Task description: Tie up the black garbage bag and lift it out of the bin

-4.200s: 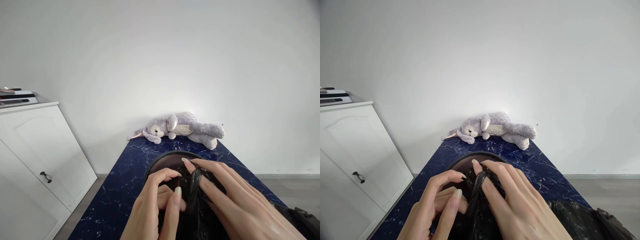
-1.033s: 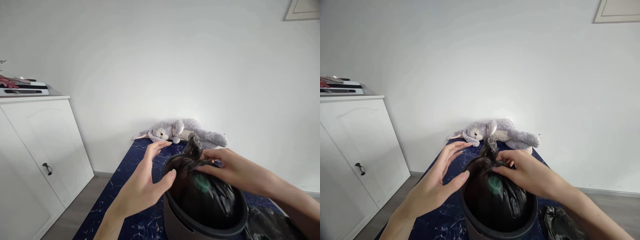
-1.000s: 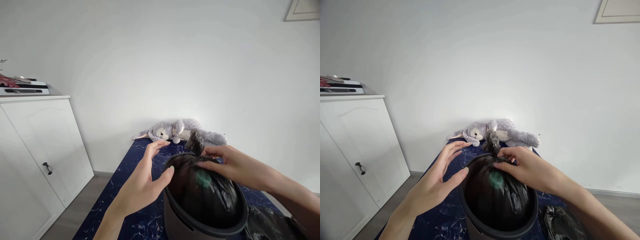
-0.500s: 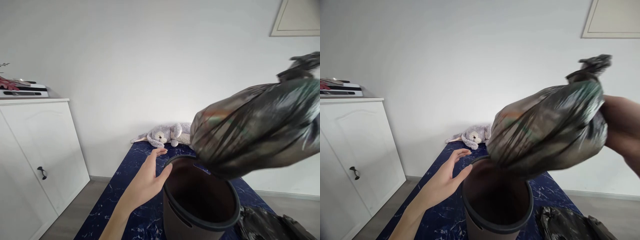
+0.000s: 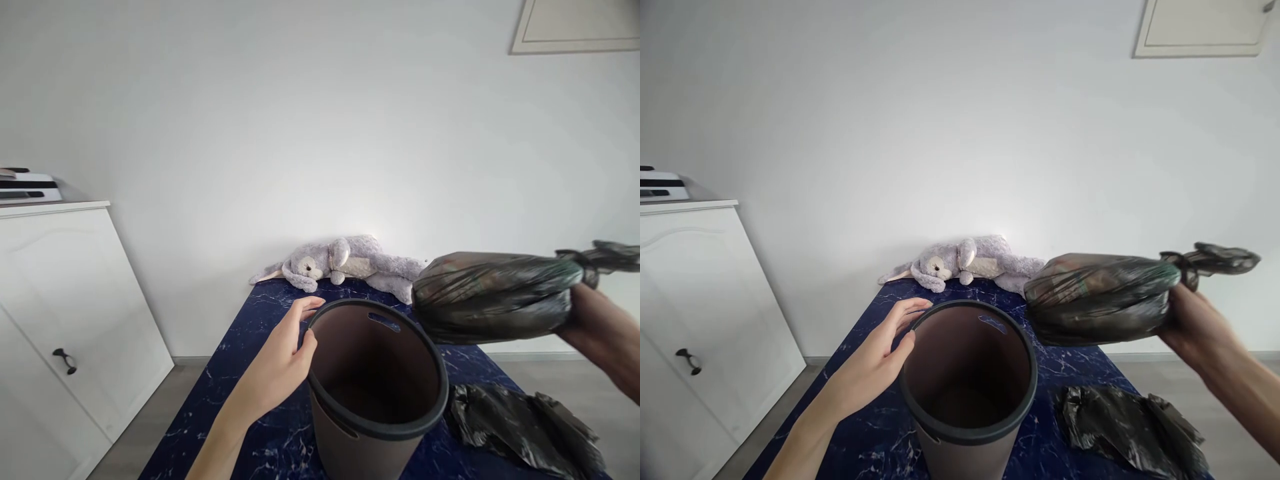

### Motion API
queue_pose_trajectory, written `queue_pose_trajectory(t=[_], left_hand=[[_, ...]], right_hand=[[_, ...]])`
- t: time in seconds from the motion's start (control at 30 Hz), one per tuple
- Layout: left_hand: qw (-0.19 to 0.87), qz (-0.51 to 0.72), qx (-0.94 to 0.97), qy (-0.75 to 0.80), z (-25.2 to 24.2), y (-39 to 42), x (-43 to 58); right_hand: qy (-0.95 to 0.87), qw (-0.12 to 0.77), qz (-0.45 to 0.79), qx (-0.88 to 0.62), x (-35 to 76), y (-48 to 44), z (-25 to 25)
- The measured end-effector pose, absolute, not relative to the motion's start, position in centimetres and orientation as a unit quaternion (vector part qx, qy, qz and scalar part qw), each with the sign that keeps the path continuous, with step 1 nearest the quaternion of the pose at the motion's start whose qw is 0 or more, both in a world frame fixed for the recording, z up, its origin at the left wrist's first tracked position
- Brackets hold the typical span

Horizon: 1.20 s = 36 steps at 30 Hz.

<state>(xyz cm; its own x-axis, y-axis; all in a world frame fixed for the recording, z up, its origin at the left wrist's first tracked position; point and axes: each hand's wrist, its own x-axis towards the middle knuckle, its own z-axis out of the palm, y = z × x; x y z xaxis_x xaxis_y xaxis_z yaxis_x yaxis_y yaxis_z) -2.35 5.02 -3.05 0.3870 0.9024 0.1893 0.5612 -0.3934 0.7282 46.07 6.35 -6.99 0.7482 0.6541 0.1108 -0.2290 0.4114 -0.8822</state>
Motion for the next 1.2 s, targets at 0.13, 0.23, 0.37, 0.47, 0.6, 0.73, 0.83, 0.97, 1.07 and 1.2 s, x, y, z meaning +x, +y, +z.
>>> queue_pose_trajectory(t=[0.13,0.23,0.37,0.47,0.6,0.73,0.83,0.97,1.07,1.2], left_hand=[[0.290,0.289,0.776,0.480,-2.8,5.1,-2.2],[0.286,0.290,0.777,0.480,-2.7,5.2,-2.0],[0.267,0.294,0.783,0.479,-2.8,5.3,-2.0],[0.257,0.295,0.786,0.478,-3.0,5.3,-2.2],[0.242,0.288,0.790,0.484,-3.0,5.3,-2.3],[0.237,0.279,0.786,0.499,-2.7,5.4,-2.1],[0.241,0.270,0.781,0.509,-2.6,5.3,-2.0],[0.251,0.257,0.778,0.516,-2.4,5.0,-2.1],[0.256,0.253,0.776,0.519,-2.4,4.9,-2.1],[0.254,0.251,0.779,0.515,-2.3,4.8,-2.1]], right_hand=[[-0.170,0.814,0.308,-0.463,46.5,8.1,-13.1],[-0.146,0.813,0.328,-0.458,47.1,9.1,-16.9],[-0.130,0.807,0.352,-0.456,48.0,10.0,-20.7],[-0.120,0.797,0.372,-0.461,48.5,10.6,-22.6],[-0.112,0.776,0.403,-0.472,48.9,11.3,-24.0],[-0.110,0.752,0.421,-0.494,49.0,11.6,-24.6],[-0.114,0.734,0.432,-0.512,48.9,11.8,-24.7],[-0.121,0.713,0.442,-0.532,48.6,11.9,-25.0],[-0.123,0.698,0.447,-0.545,48.6,12.0,-25.5],[-0.140,0.681,0.444,-0.566,49.0,11.7,-26.3]])
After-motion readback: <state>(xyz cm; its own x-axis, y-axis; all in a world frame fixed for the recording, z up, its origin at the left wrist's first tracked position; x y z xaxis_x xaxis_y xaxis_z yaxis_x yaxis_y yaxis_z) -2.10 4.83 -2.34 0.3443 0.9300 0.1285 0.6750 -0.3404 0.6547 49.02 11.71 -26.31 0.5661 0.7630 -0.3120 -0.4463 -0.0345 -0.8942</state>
